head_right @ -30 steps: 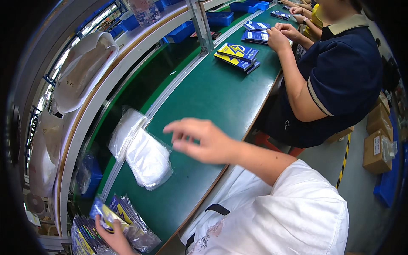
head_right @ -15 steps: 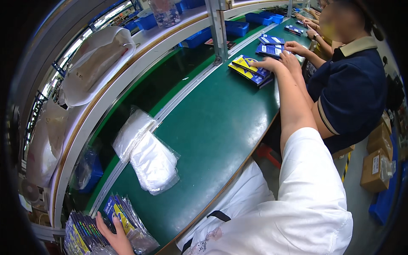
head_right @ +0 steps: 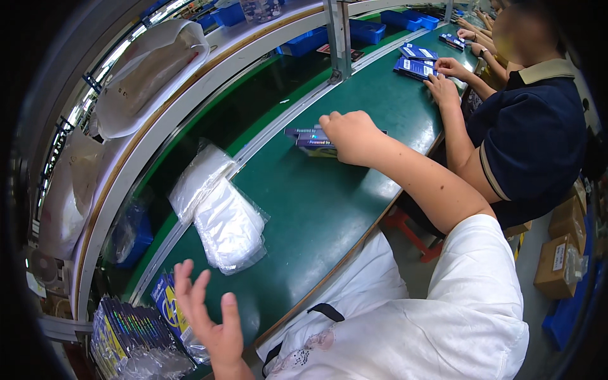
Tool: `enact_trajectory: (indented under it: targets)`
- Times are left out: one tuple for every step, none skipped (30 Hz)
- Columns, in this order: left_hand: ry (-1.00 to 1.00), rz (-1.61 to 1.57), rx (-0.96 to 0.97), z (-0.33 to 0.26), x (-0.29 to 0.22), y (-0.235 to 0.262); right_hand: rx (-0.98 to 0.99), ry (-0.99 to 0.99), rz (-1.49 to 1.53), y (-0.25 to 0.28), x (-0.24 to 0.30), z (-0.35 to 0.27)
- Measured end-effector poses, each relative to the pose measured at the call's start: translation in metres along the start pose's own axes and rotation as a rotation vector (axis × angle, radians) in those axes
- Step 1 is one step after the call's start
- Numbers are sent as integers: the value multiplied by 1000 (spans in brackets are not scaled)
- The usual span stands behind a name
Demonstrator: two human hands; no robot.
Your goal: The person repeatedly picks up small blue and yellow boxes from a stack on a green workbench, places them into clear plastic bags, and then stacks the packaged items on the table. The process is continuous and repetitive, involving handling the boxes and bags by hand.
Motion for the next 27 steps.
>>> enact_trajectory:
  targets:
    - [37,-60,40,-4,2,-5,46,41,7,3,8,-1]
    - [75,-120,80,-9,4,-10,55,64,21,2,5,5]
    - [106,-189,121,-12,3,-17,64,76,29,4,-7,11]
    - [92,-174,117,-14,2,-19,115,71,-16,5,-13,20]
    - [109,-175,136,-18,3,-21,177,92,-11,6,-18,26]
    - [118,-183,154,-21,3,-22,185,99,-9,3,-27,32]
    - [126,-194,173,-23,5,-24,194,103,-8,-3,-31,35]
    - [136,-196,165,-25,6,-24,176,91,21,-8,-32,35]
    - [151,-188,155,-27,8,-22,156,87,52,-11,-29,37]
    - [166,-181,145,-29,11,-21,137,82,82,-13,-27,39]
    - [179,-175,135,-30,13,-20,98,85,89,-12,-26,38]
    - [181,-169,132,-32,14,-19,63,87,96,-11,-24,35]
    - [182,-164,128,-33,15,-18,28,90,103,-10,-23,33]
    - [183,-159,125,-34,16,-18,20,99,115,-13,-25,31]
    - [184,-170,125,-35,18,-18,51,111,138,-14,-23,28]
    - [186,-182,125,-37,19,-18,82,123,161,-15,-21,25]
    - [187,-193,125,-38,20,-19,113,135,184,-14,-17,22]
    - [185,-194,131,-38,21,-20,180,190,218,-5,-8,15]
    - [187,-195,140,-39,22,-21,243,263,191,1,0,10]
    - [189,-195,148,-40,23,-23,306,337,163,6,7,5]
    - [185,-207,155,-41,21,-26,369,403,135,8,13,-2]
    - [184,-214,160,-41,21,-28,438,432,-24,3,20,-6]
    - [184,-221,165,-41,21,-31,440,479,-129,4,33,-8]
    - [168,-232,173,-40,19,-34,443,515,-241,9,46,-13]
    - [152,-242,179,-40,17,-36,444,554,-352,11,58,-16]
    - [137,-252,184,-39,16,-38,412,632,-433,3,69,-19]
    - [132,-254,184,-39,15,-39,271,731,-537,0,84,-24]
Point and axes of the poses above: each hand's wrist, its own z-axis towards the middle knuckle, its own y-axis out of the back of the hand, x = y × z, the point moved 5 cm from there along z, towards the middle knuckle, and after that the axes turned 9 degrees about -x, right-handed, at the moved point
